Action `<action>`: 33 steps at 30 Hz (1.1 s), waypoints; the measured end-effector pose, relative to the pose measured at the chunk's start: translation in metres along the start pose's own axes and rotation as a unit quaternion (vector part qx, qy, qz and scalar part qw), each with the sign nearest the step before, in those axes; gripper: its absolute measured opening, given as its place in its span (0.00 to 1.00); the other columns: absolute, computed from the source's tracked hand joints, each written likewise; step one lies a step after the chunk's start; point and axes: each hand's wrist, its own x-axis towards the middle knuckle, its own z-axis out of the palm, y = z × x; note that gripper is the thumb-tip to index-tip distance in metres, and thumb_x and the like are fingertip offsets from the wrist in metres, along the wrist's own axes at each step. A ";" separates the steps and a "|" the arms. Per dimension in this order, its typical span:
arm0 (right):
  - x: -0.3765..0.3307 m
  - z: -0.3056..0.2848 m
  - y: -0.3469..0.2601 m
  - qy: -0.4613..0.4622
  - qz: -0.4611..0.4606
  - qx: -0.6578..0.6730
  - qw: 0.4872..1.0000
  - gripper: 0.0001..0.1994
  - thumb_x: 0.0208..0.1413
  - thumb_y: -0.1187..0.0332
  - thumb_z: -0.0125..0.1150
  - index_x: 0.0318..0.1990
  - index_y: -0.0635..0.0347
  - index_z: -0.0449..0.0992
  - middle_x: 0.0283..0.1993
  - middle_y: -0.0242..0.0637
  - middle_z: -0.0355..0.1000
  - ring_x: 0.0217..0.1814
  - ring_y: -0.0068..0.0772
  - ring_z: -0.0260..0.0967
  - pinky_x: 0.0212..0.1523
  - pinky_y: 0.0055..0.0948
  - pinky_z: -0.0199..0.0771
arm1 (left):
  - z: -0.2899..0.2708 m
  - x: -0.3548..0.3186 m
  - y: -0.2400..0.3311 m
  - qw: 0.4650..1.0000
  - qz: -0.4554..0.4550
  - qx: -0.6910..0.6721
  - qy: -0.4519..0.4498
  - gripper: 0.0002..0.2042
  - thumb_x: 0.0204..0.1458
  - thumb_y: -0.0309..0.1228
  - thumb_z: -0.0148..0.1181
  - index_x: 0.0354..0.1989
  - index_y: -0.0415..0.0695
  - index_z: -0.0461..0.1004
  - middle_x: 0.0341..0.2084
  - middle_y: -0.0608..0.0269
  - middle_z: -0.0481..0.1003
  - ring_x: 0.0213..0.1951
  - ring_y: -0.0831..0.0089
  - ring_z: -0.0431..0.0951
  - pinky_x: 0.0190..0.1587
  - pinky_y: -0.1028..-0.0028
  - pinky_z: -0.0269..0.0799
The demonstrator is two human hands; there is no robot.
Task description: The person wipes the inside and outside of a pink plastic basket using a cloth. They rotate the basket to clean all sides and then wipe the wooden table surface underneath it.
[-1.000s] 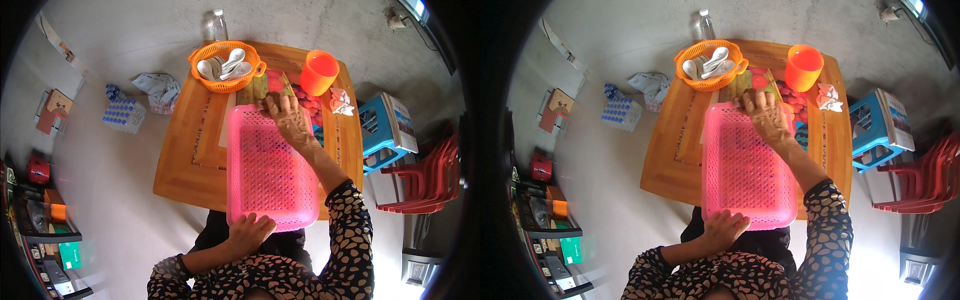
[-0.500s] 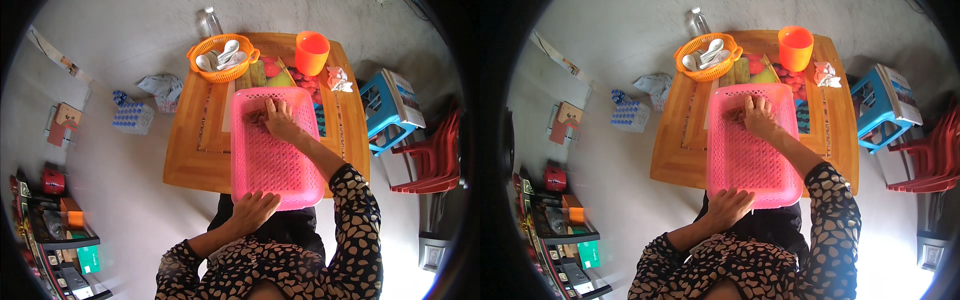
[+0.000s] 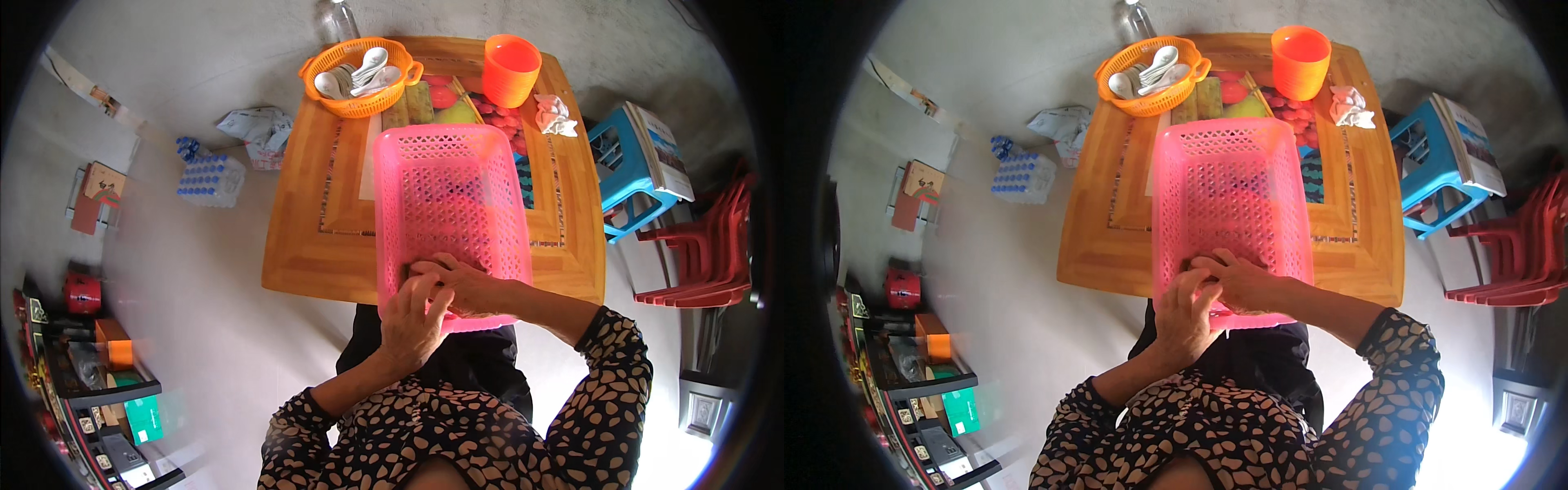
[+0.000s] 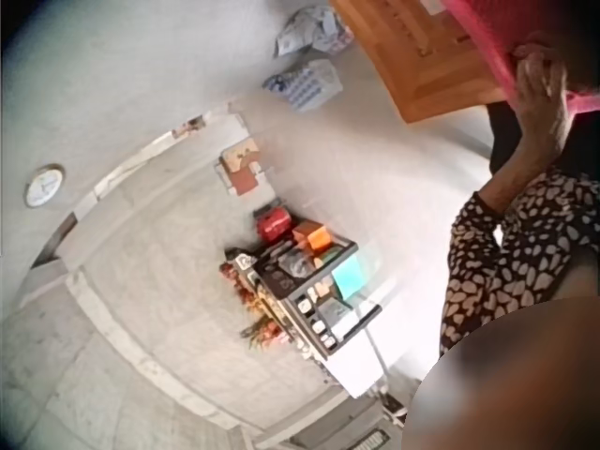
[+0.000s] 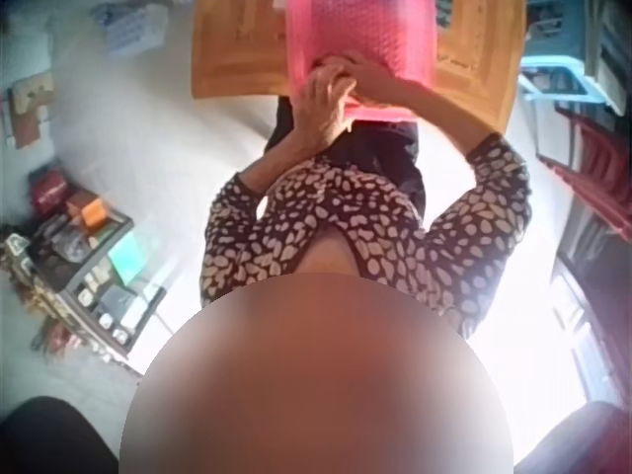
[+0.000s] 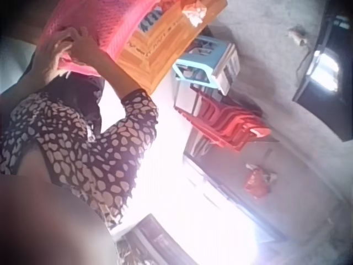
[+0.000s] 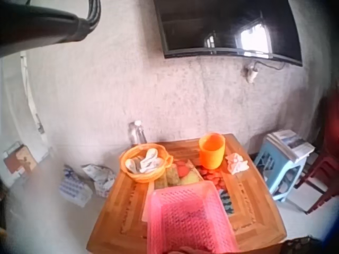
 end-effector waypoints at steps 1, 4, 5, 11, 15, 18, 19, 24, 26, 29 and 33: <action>-0.001 -0.002 -0.003 0.040 -0.035 0.039 0.998 0.10 0.51 0.68 0.58 0.42 0.53 0.78 0.58 0.40 0.61 0.57 0.49 0.59 0.46 0.36 0.72 | 0.001 0.001 0.001 1.000 -0.011 -0.001 0.008 0.24 0.32 0.34 0.73 0.40 0.51 0.67 0.45 0.64 0.69 0.42 0.67 0.73 0.29 0.71 0.68; -0.002 -0.035 0.011 -0.087 -0.069 0.241 0.964 0.07 0.51 0.71 0.56 0.37 0.60 0.78 0.49 0.40 0.68 0.47 0.43 0.68 0.44 0.33 0.73 | 0.004 -0.001 0.002 0.998 -0.036 -0.039 0.019 0.21 0.35 0.31 0.69 0.39 0.50 0.68 0.45 0.64 0.69 0.41 0.69 0.73 0.30 0.69 0.70; 0.021 -0.092 -0.013 -0.251 0.182 0.367 0.877 0.07 0.49 0.75 0.55 0.35 0.64 0.77 0.43 0.42 0.70 0.39 0.38 0.72 0.43 0.32 0.72 | 0.002 -0.007 -0.006 0.999 -0.038 0.000 -0.012 0.19 0.36 0.31 0.68 0.38 0.50 0.68 0.43 0.65 0.69 0.39 0.70 0.73 0.29 0.70 0.69; 0.007 -0.057 0.066 0.079 0.223 -0.305 0.922 0.15 0.49 0.68 0.56 0.44 0.67 0.75 0.48 0.53 0.67 0.52 0.54 0.63 0.43 0.40 0.72 | -0.003 -0.012 -0.008 0.983 0.066 0.042 -0.164 0.09 0.38 0.28 0.61 0.30 0.50 0.70 0.28 0.72 0.70 0.30 0.73 0.72 0.25 0.71 0.64; 0.014 -0.048 0.042 -0.015 0.281 -0.398 0.873 0.18 0.50 0.66 0.54 0.43 0.74 0.75 0.46 0.59 0.67 0.50 0.54 0.64 0.44 0.39 0.70 | -0.001 -0.011 -0.003 0.978 0.044 0.081 -0.185 0.08 0.37 0.29 0.60 0.27 0.51 0.68 0.25 0.74 0.69 0.29 0.75 0.72 0.25 0.72 0.62; 0.017 -0.049 0.014 -0.145 0.258 -0.385 0.874 0.18 0.50 0.63 0.57 0.42 0.72 0.76 0.44 0.56 0.70 0.49 0.52 0.67 0.42 0.40 0.73 | 0.002 -0.011 -0.003 0.980 0.044 0.111 -0.161 0.08 0.40 0.31 0.61 0.27 0.52 0.67 0.23 0.75 0.67 0.25 0.77 0.70 0.21 0.74 0.59; 0.016 -0.049 0.005 -0.178 0.240 -0.386 0.873 0.18 0.50 0.63 0.59 0.41 0.71 0.77 0.42 0.55 0.71 0.48 0.52 0.68 0.41 0.40 0.74 | 0.003 -0.010 -0.004 0.982 0.048 0.116 -0.141 0.08 0.41 0.33 0.61 0.27 0.53 0.66 0.21 0.76 0.66 0.24 0.79 0.69 0.19 0.76 0.58; 0.007 -0.053 -0.028 -0.155 0.254 -0.147 0.943 0.18 0.40 0.57 0.72 0.34 0.62 0.80 0.34 0.46 0.76 0.44 0.45 0.73 0.34 0.39 0.77 | 0.005 -0.006 -0.002 0.988 0.025 0.118 -0.100 0.12 0.44 0.32 0.60 0.38 0.50 0.68 0.30 0.73 0.70 0.27 0.78 0.71 0.20 0.75 0.61; 0.001 -0.049 -0.028 -0.131 0.200 -0.105 0.965 0.16 0.40 0.56 0.72 0.32 0.58 0.81 0.31 0.43 0.77 0.39 0.44 0.74 0.34 0.38 0.77 | 0.005 -0.006 0.001 0.990 0.020 0.112 -0.081 0.15 0.45 0.31 0.59 0.43 0.49 0.68 0.37 0.70 0.71 0.29 0.76 0.72 0.21 0.75 0.64; 0.002 -0.054 -0.025 -0.153 0.227 0.017 0.962 0.11 0.47 0.60 0.64 0.28 0.60 0.77 0.24 0.40 0.74 0.27 0.40 0.73 0.29 0.36 0.75 | 0.011 -0.010 -0.004 0.994 0.016 0.089 -0.060 0.21 0.46 0.30 0.59 0.51 0.47 0.66 0.47 0.64 0.71 0.33 0.74 0.74 0.25 0.75 0.70; 0.013 -0.098 -0.027 -0.253 0.251 0.342 0.869 0.11 0.48 0.66 0.56 0.35 0.64 0.76 0.23 0.37 0.74 0.23 0.35 0.72 0.28 0.36 0.73 | 0.004 -0.005 -0.004 0.998 0.013 0.052 -0.041 0.29 0.45 0.28 0.59 0.60 0.45 0.62 0.50 0.58 0.69 0.36 0.71 0.76 0.29 0.76 0.74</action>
